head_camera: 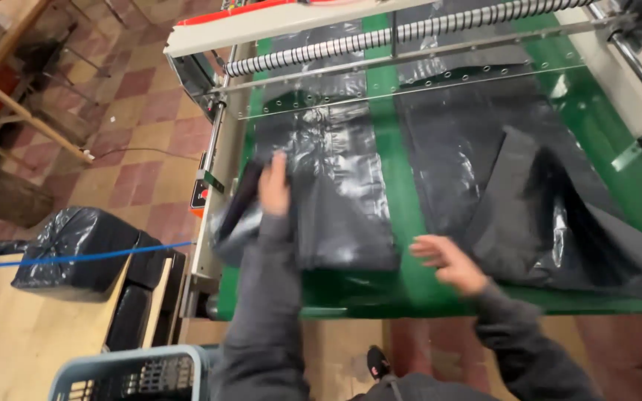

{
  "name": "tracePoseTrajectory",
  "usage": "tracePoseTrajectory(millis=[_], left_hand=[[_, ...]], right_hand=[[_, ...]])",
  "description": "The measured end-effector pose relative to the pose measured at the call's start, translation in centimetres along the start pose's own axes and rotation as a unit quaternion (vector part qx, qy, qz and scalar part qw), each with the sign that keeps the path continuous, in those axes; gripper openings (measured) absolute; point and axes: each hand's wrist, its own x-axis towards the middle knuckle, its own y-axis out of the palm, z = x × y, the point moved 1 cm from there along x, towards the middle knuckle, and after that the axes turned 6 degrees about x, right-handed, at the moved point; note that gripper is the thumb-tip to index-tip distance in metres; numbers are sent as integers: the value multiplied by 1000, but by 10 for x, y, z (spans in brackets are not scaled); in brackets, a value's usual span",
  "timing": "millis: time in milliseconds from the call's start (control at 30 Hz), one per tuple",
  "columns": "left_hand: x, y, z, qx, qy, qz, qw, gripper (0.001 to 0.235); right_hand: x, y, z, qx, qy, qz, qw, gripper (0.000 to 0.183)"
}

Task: Fold black plastic bags as they come off the production machine and stack them into a plastic storage crate.

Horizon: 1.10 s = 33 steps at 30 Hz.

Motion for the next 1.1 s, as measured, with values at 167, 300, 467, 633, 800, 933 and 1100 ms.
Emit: tracePoseTrajectory(millis=[167,300,467,633,800,933,1100], left_hand=[[78,27,-9,3,96,157,983,42],[8,-80,34,490,184,-20,852,46],[-47,-189,197,565,-206,-25,799,72],[-124,-208,191,433,-198,3,879,29],[-196,-190,120,533,-203,57,820,29],[-206,-185,147,595,-253,84,758,33],[-160,-152,109,667,-211,35,714,56]], right_hand=[[107,-3,-167,-131,114,-172,970,63],[162,-63,-237,-242,209,-229,919,29],[143,-32,-181,-307,269,-207,889,45],[60,-39,-135,-310,263,-198,892,46],[-13,-47,-95,-258,356,-125,889,25],[4,-46,-86,-147,357,-140,912,23],[84,-36,-75,104,263,-288,915,35]])
